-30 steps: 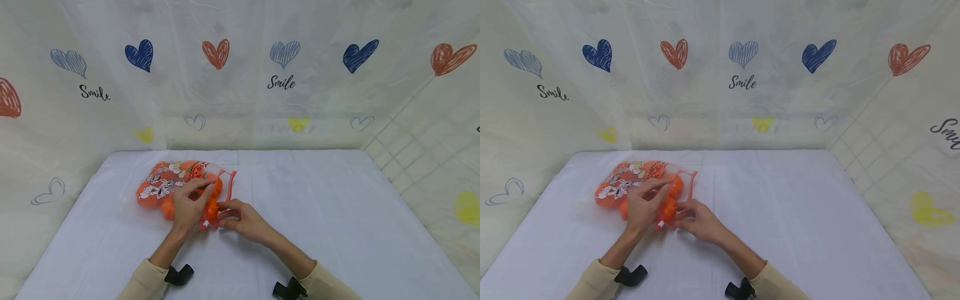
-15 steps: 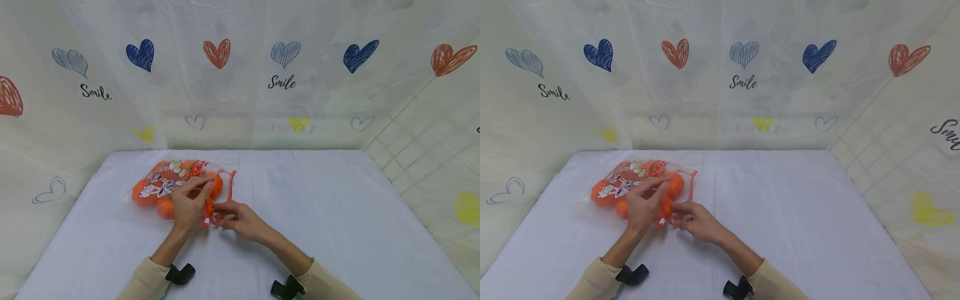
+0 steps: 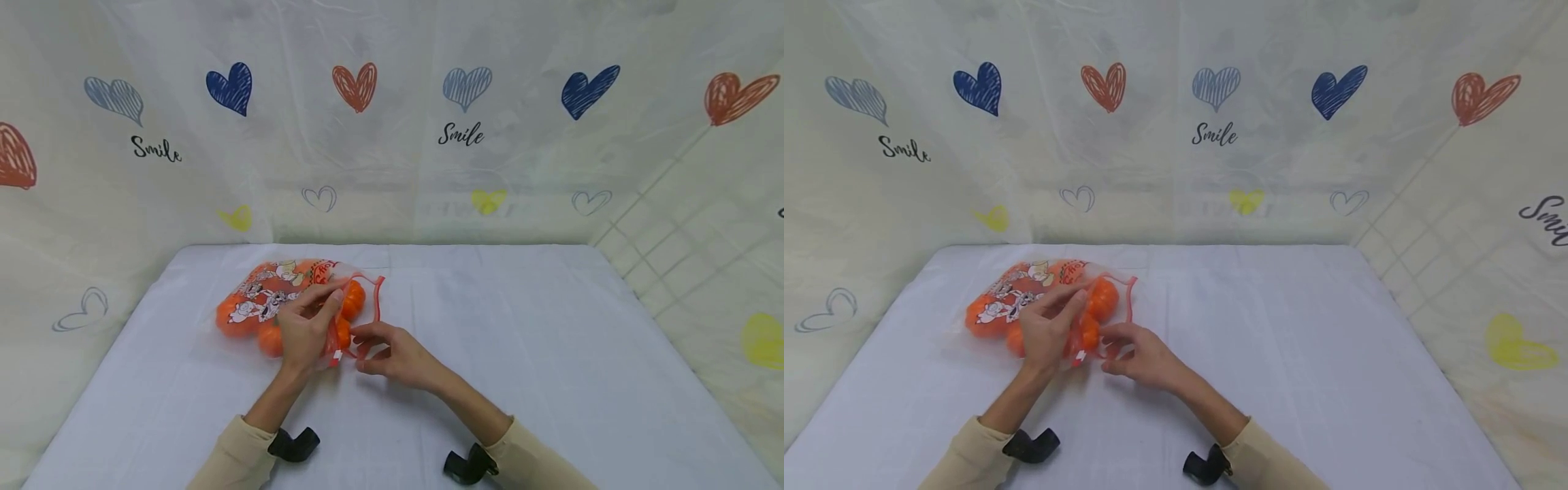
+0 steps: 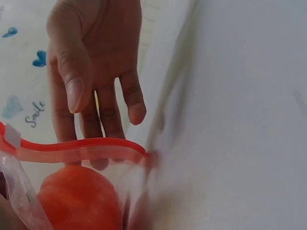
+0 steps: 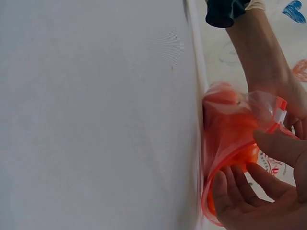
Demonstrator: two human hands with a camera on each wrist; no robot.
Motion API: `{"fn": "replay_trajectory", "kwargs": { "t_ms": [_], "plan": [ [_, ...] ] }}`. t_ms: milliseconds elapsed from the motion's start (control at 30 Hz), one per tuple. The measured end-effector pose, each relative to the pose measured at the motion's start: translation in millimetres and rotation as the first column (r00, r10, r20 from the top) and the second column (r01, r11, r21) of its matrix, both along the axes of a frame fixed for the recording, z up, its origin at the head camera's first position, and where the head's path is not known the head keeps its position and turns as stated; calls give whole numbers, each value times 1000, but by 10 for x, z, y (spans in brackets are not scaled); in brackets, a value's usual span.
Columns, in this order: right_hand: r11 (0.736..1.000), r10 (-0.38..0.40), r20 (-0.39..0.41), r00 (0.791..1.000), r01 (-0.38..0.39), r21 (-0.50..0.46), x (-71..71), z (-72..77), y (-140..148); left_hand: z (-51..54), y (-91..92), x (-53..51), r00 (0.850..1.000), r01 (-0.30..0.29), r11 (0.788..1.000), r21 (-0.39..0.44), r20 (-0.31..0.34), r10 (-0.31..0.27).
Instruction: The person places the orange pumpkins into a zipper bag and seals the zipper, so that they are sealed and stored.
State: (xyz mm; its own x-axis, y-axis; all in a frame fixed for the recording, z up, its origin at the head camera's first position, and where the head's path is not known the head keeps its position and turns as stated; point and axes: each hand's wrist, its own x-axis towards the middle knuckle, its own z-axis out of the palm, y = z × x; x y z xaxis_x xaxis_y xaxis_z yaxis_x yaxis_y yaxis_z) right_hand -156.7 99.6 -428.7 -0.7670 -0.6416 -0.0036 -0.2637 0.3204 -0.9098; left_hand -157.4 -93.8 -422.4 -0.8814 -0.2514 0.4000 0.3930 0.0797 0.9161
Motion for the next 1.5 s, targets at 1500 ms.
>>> {"fn": "replay_trajectory", "kwargs": {
  "t_ms": [1500],
  "plan": [
    [969, -217, -359, 908, 157, -190, -83, 249, -100, 205, -280, 243, 992, 110, 977, -181, -41, -119]
  ]
}}
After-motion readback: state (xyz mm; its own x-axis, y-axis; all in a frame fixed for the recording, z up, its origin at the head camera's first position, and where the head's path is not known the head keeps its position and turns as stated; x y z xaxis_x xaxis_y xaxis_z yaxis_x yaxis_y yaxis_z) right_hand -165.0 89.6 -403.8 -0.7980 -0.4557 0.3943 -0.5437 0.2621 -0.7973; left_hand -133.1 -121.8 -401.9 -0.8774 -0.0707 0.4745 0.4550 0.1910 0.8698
